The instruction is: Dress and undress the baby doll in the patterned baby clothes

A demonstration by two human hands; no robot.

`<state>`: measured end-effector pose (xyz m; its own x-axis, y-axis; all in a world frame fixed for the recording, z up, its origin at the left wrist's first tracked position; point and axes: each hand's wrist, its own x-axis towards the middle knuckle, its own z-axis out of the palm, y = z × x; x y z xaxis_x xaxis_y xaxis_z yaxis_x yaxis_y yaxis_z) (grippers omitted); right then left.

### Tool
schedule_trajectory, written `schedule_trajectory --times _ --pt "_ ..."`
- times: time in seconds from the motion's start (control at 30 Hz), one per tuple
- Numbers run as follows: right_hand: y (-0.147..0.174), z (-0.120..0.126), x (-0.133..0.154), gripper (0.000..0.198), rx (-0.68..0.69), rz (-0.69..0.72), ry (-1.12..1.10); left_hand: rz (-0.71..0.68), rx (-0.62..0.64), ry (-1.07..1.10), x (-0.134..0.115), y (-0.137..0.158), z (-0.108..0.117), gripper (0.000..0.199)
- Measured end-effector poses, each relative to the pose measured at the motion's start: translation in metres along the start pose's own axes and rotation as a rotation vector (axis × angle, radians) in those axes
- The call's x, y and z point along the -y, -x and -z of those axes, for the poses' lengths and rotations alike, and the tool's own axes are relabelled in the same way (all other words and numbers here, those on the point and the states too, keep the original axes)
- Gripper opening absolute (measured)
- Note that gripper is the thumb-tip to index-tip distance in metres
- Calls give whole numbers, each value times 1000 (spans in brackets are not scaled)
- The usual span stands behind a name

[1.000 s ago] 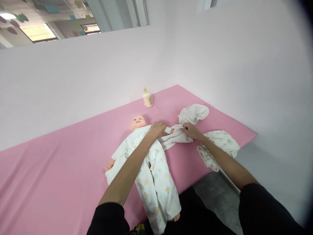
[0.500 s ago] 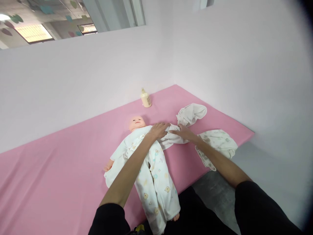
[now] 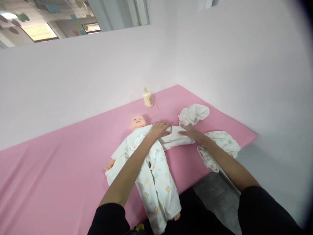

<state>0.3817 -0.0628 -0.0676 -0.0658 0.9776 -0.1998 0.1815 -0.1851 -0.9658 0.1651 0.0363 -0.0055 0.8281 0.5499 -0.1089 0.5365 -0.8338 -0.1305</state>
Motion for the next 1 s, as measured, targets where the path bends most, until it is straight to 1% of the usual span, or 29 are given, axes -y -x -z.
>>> schedule_trajectory --times 0.13,0.27,0.37,0.47,0.6,0.77,0.9,1.0 --pt "4 10 -1 44 16 -10 22 7 3 6 -1 2 0 45" --pt "2 12 -6 40 10 -54 -89 28 -11 28 -2 5 0 44" --pt "-2 8 -9 40 -33 -22 -157 49 -8 37 -3 7 0 45" --pt "-6 4 -12 38 -116 22 -127 56 -12 16 -7 6 -1 46" --pt "-8 -2 -16 37 -177 18 -73 15 -57 -39 -14 0 -5 40" --pt "-10 -4 -18 38 -229 15 -61 -28 -71 -66 -18 -5 -8 30" --pt "-11 -2 -20 35 -250 6 -150 11 -75 -43 -16 -3 -6 29" --pt "-9 3 -21 33 -276 -36 -193 42 -56 -30 -16 -1 -1 31"
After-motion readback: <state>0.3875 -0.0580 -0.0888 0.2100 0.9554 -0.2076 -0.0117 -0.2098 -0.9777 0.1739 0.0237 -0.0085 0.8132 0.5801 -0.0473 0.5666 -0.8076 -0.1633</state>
